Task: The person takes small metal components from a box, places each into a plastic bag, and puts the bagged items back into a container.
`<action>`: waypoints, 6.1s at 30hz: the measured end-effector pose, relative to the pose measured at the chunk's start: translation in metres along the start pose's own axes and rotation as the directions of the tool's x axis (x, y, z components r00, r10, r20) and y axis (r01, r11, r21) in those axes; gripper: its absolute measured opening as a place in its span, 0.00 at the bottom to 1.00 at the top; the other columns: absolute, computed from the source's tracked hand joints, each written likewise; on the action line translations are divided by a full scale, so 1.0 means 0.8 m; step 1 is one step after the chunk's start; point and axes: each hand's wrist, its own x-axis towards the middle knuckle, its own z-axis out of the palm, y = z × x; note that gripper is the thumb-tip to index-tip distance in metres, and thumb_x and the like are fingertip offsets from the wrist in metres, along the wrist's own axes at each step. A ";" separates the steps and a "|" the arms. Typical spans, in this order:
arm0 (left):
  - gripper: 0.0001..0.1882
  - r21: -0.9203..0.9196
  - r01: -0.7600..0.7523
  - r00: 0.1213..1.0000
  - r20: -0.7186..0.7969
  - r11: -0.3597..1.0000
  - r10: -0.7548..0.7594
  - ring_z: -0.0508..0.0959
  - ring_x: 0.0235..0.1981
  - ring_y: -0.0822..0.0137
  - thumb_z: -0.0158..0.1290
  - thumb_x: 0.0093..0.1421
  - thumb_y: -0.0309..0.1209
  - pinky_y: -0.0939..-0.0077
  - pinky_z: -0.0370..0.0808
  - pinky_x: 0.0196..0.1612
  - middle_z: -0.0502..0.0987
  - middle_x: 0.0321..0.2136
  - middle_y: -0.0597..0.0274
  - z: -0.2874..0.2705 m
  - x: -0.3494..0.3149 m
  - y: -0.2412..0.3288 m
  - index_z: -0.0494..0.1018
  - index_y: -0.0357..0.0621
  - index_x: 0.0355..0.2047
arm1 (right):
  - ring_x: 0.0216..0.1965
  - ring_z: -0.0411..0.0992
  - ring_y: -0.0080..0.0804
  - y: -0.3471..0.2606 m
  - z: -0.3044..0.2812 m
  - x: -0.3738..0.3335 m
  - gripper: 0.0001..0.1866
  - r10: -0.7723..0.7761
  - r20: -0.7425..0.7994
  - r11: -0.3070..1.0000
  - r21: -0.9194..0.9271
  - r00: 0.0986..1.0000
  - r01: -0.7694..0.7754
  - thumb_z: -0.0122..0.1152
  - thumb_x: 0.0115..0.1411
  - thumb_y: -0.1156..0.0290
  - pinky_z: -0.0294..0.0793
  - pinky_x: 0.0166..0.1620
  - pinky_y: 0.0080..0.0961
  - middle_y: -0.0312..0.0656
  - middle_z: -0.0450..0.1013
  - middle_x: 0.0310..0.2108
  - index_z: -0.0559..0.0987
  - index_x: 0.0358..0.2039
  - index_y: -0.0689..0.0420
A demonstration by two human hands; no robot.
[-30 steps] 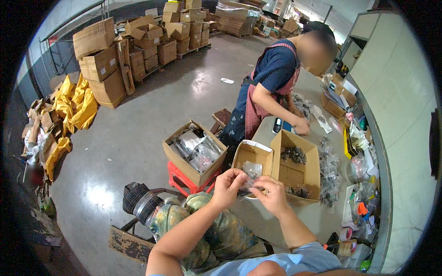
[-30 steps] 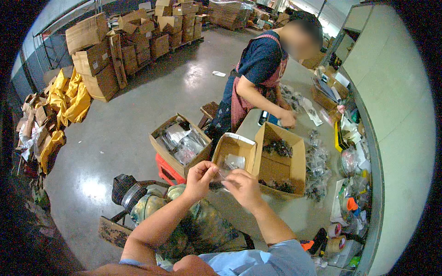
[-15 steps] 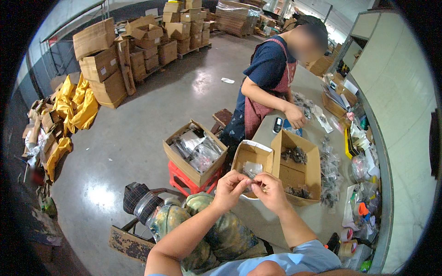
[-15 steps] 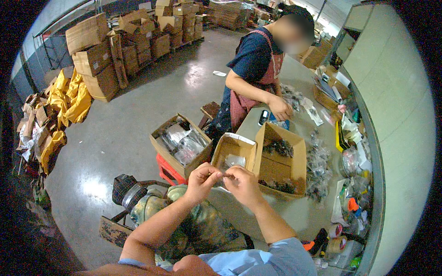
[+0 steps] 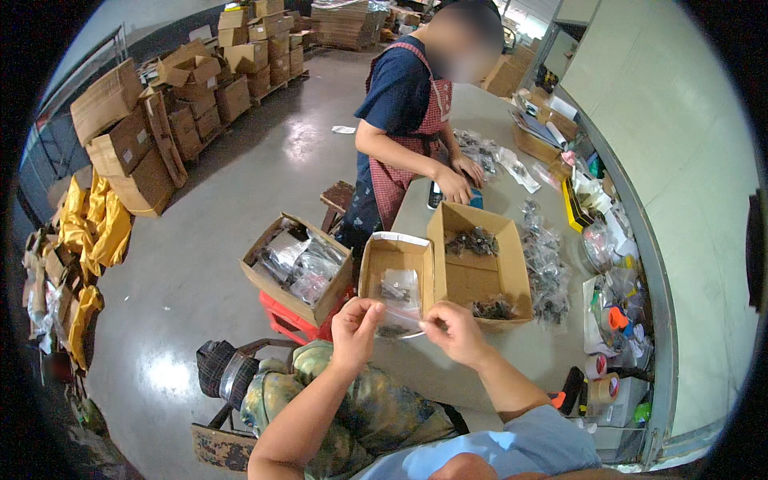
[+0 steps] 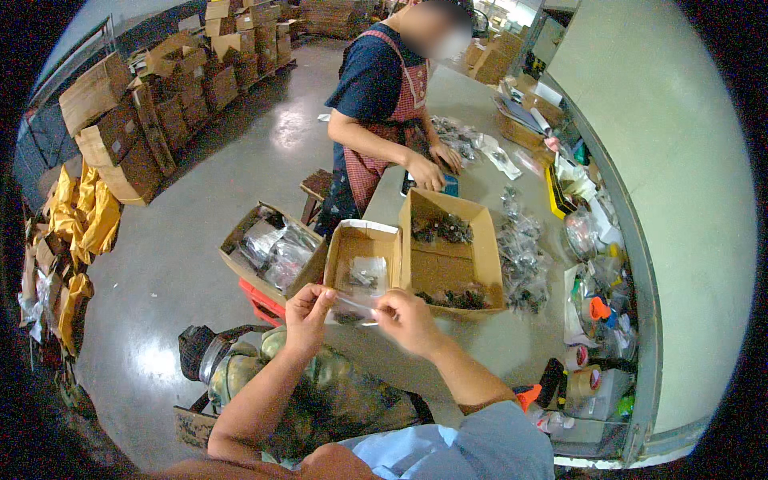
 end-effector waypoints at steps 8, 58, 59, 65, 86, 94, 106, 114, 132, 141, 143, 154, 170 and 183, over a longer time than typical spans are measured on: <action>0.08 -0.036 0.021 0.995 -0.101 0.999 -0.025 0.68 0.30 0.79 0.47 0.61 0.28 0.85 0.66 0.35 0.71 0.29 0.69 -0.007 0.012 -0.001 0.69 0.35 0.38 | 0.22 0.59 0.16 0.122 -0.160 -0.024 0.06 0.102 -0.669 0.925 -0.209 0.736 -0.318 0.54 0.59 0.72 0.61 0.26 0.16 0.29 0.64 0.20 0.72 0.26 0.60; 0.11 0.298 0.047 0.994 0.082 0.953 -0.075 0.65 0.19 0.81 0.63 0.47 0.28 0.83 0.66 0.22 0.69 0.14 0.70 -0.028 0.025 -0.028 0.71 0.37 0.18 | 0.33 0.69 0.22 0.076 0.067 0.022 0.16 0.217 0.104 0.898 0.369 0.971 -0.240 0.54 0.54 0.82 0.68 0.39 0.20 0.38 0.71 0.30 0.66 0.44 0.62; 0.11 0.242 0.034 0.992 0.106 0.970 -0.062 0.67 0.19 0.80 0.63 0.48 0.28 0.83 0.67 0.23 0.70 0.15 0.69 -0.027 0.025 -0.028 0.71 0.37 0.18 | 0.34 0.68 0.22 0.075 0.066 0.022 0.15 0.210 0.081 0.905 0.362 0.974 -0.225 0.54 0.54 0.82 0.68 0.39 0.20 0.37 0.71 0.31 0.67 0.43 0.62; 0.07 0.376 -0.249 0.968 0.131 0.892 0.215 0.76 0.24 0.69 0.61 0.46 0.25 0.78 0.70 0.27 0.77 0.25 0.56 -0.023 0.028 -0.039 0.74 0.37 0.23 | 0.35 0.69 0.24 0.048 0.056 0.026 0.12 0.123 -0.020 0.953 0.283 0.992 -0.112 0.56 0.52 0.81 0.69 0.39 0.21 0.38 0.71 0.33 0.71 0.39 0.62; 0.30 0.746 -0.490 0.870 0.452 0.451 0.198 0.72 0.43 0.55 0.61 0.38 0.27 0.59 0.60 0.52 0.72 0.38 0.55 0.000 0.001 -0.026 0.64 0.43 0.44 | 0.53 0.58 0.47 -0.001 0.027 0.012 0.16 -0.150 0.473 0.930 -0.230 0.868 0.286 0.63 0.50 0.62 0.59 0.55 0.38 0.52 0.67 0.49 0.79 0.39 0.55; 0.24 0.669 -0.272 0.913 0.407 0.691 -0.034 0.76 0.33 0.59 0.63 0.40 0.27 0.67 0.72 0.39 0.77 0.27 0.58 0.007 0.009 -0.013 0.69 0.38 0.39 | 0.40 0.71 0.52 0.209 -0.101 -0.007 0.12 0.527 -0.223 0.544 -0.653 0.820 -0.527 0.53 0.53 0.69 0.71 0.42 0.40 0.55 0.73 0.38 0.77 0.33 0.63; 0.25 0.585 -0.041 0.937 0.303 0.810 -0.171 0.77 0.29 0.71 0.64 0.43 0.29 0.76 0.72 0.36 0.77 0.26 0.61 -0.001 0.015 -0.030 0.68 0.38 0.42 | 0.31 0.68 0.32 0.347 -0.080 0.060 0.05 0.701 0.027 0.608 0.500 0.713 -0.617 0.48 0.59 0.71 0.70 0.34 0.33 0.41 0.68 0.29 0.64 0.33 0.57; 0.26 0.587 -0.061 0.934 0.318 0.807 -0.160 0.77 0.27 0.69 0.64 0.44 0.31 0.76 0.72 0.33 0.77 0.25 0.59 -0.003 0.024 -0.038 0.68 0.38 0.42 | 0.45 0.68 0.48 0.395 0.010 0.158 0.24 0.782 -0.090 0.480 -0.542 0.616 -0.689 0.36 0.64 0.56 0.64 0.51 0.36 0.49 0.70 0.45 0.65 0.53 0.57; 0.28 0.544 -0.026 0.938 0.304 0.839 -0.168 0.78 0.30 0.61 0.62 0.44 0.34 0.71 0.74 0.36 0.77 0.29 0.52 -0.002 0.013 -0.012 0.68 0.34 0.44 | 0.22 0.68 0.21 0.258 -0.064 0.077 0.08 0.735 0.011 0.638 0.326 0.678 -0.697 0.50 0.60 0.72 0.58 0.18 0.18 0.35 0.66 0.24 0.68 0.39 0.58; 0.28 0.364 0.093 0.911 0.344 0.927 -0.226 0.74 0.32 0.71 0.65 0.42 0.33 0.75 0.72 0.37 0.75 0.30 0.60 -0.010 0.008 -0.027 0.68 0.36 0.43 | 0.22 0.69 0.20 0.190 -0.058 0.085 0.14 0.622 -0.058 0.624 0.640 0.781 -0.449 0.50 0.57 0.78 0.66 0.20 0.17 0.37 0.72 0.31 0.70 0.46 0.59; 0.27 0.291 0.134 0.905 0.355 0.947 -0.237 0.74 0.32 0.72 0.65 0.42 0.31 0.76 0.72 0.37 0.75 0.31 0.61 -0.012 0.008 -0.028 0.68 0.36 0.42 | 0.21 0.67 0.18 0.150 -0.049 0.086 0.11 0.512 0.060 0.605 0.683 0.857 -0.410 0.50 0.55 0.79 0.63 0.18 0.12 0.36 0.71 0.33 0.69 0.40 0.55; 0.25 0.179 0.015 0.952 0.299 0.984 -0.069 0.73 0.33 0.73 0.64 0.42 0.28 0.77 0.71 0.38 0.74 0.30 0.62 -0.007 0.005 -0.028 0.68 0.35 0.40 | 0.27 0.73 0.28 -0.014 0.047 0.043 0.06 -0.043 0.121 0.998 0.061 0.992 0.036 0.60 0.48 0.80 0.72 0.34 0.24 0.41 0.72 0.27 0.73 0.27 0.62; 0.26 -0.152 0.305 0.771 0.618 0.940 -0.150 0.68 0.35 0.78 0.60 0.48 0.22 0.82 0.66 0.40 0.69 0.31 0.72 -0.010 0.000 -0.011 0.64 0.42 0.48 | 0.44 0.66 0.26 -0.022 0.028 0.057 0.18 -0.179 0.302 0.756 0.651 0.936 -0.066 0.50 0.53 0.85 0.65 0.48 0.25 0.38 0.65 0.38 0.64 0.45 0.59; 0.41 -0.430 0.595 0.704 0.686 0.679 -0.182 0.70 0.44 0.70 0.60 0.50 0.28 0.73 0.69 0.47 0.67 0.44 0.64 -0.021 -0.001 -0.004 0.50 0.45 0.60 | 0.50 0.61 0.43 -0.049 0.003 0.063 0.11 -0.264 0.481 0.947 -0.033 0.836 0.318 0.62 0.46 0.67 0.56 0.54 0.38 0.43 0.61 0.49 0.79 0.32 0.56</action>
